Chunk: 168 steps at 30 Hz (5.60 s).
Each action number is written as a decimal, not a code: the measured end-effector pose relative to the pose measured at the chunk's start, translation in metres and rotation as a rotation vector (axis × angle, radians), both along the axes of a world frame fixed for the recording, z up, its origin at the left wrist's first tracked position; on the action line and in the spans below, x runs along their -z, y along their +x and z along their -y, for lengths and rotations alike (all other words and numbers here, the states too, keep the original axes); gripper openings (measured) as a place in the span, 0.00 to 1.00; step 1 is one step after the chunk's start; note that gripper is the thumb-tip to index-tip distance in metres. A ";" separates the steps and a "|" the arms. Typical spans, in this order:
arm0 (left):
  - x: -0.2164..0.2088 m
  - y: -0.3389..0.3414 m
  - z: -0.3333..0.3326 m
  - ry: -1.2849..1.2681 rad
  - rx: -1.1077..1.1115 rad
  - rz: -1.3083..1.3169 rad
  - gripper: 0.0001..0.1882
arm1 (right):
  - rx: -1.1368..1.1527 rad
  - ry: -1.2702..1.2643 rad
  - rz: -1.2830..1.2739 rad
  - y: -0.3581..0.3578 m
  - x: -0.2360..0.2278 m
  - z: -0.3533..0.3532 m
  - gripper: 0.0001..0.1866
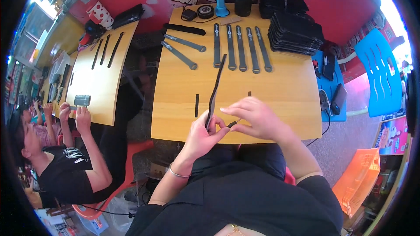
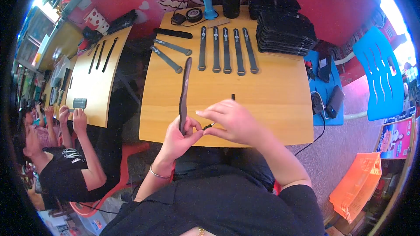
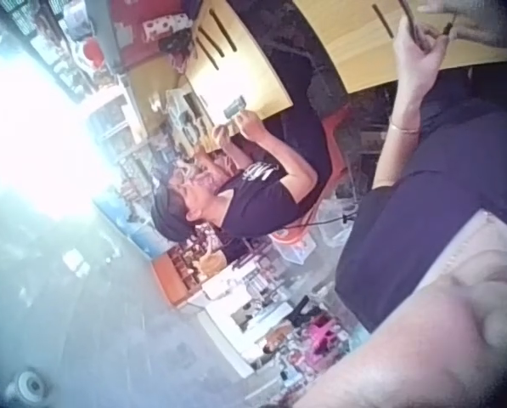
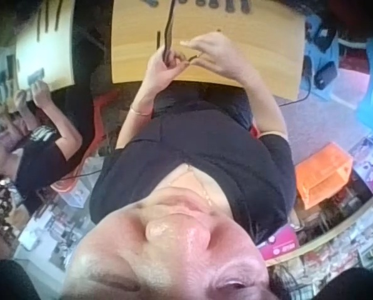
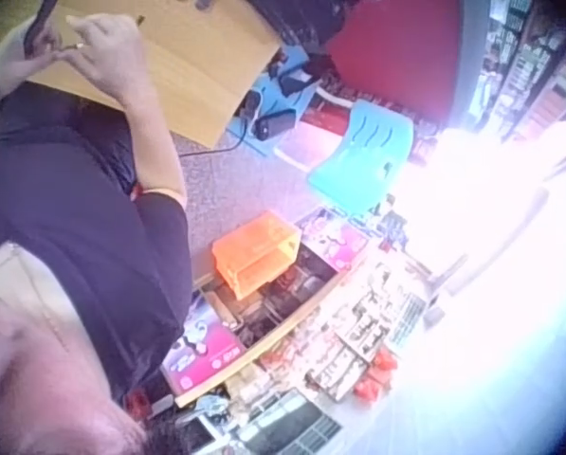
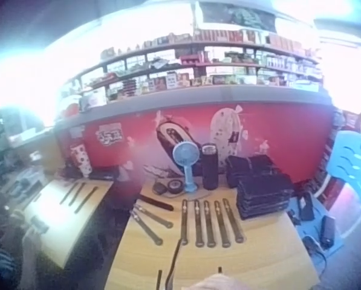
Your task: Assembling small components onto long black straps at a workshop table.
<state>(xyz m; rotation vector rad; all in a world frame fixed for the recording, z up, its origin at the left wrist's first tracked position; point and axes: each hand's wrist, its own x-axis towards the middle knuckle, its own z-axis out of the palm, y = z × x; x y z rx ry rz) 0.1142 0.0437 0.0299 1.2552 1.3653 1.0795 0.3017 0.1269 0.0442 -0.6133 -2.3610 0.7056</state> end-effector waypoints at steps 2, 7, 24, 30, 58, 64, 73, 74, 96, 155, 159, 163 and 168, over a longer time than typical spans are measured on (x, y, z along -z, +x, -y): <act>0.000 -0.001 0.002 0.001 0.031 -0.007 0.21 | -0.015 -0.062 0.062 0.002 0.002 0.008 0.19; 0.002 -0.008 0.011 -0.067 0.047 0.034 0.13 | -0.128 0.119 0.204 0.005 0.010 0.012 0.12; 0.019 -0.032 0.006 -0.003 -0.193 0.911 0.18 | 0.061 -0.905 -0.283 -0.011 0.009 0.033 0.11; 0.014 -0.029 0.007 0.034 -0.149 0.834 0.20 | 0.003 -1.096 -0.478 -0.023 0.006 0.041 0.11; 0.019 -0.035 0.008 0.032 -0.137 1.020 0.17 | 0.037 -0.644 -0.385 -0.009 0.003 0.043 0.35; 0.013 -0.033 0.009 0.065 -0.083 1.061 0.19 | -0.077 -0.780 -0.519 -0.003 0.009 0.049 0.34; 0.013 -0.031 0.009 0.067 -0.013 1.158 0.19 | 0.199 -0.803 -0.501 -0.030 -0.014 0.064 0.13; 0.013 -0.032 0.008 0.068 -0.028 1.167 0.18 | 0.193 -0.730 -0.467 -0.032 -0.015 0.063 0.13; 0.013 -0.024 0.007 0.189 -0.178 0.977 0.15 | 0.202 -0.324 -0.159 -0.056 -0.013 0.064 0.22; 0.028 -0.003 0.002 0.416 -0.268 0.616 0.23 | 0.224 -0.630 -0.327 -0.054 0.029 0.065 0.15; 0.021 -0.008 0.011 0.396 -0.331 0.633 0.19 | 0.218 -0.631 -0.331 -0.056 0.031 0.065 0.15; 0.029 -0.007 0.008 0.408 -0.357 0.697 0.12 | 0.176 -0.638 -0.301 -0.056 0.027 0.064 0.16; 0.037 -0.002 0.004 0.415 -0.295 0.530 0.10 | 0.252 -0.641 -0.344 -0.059 0.022 0.068 0.16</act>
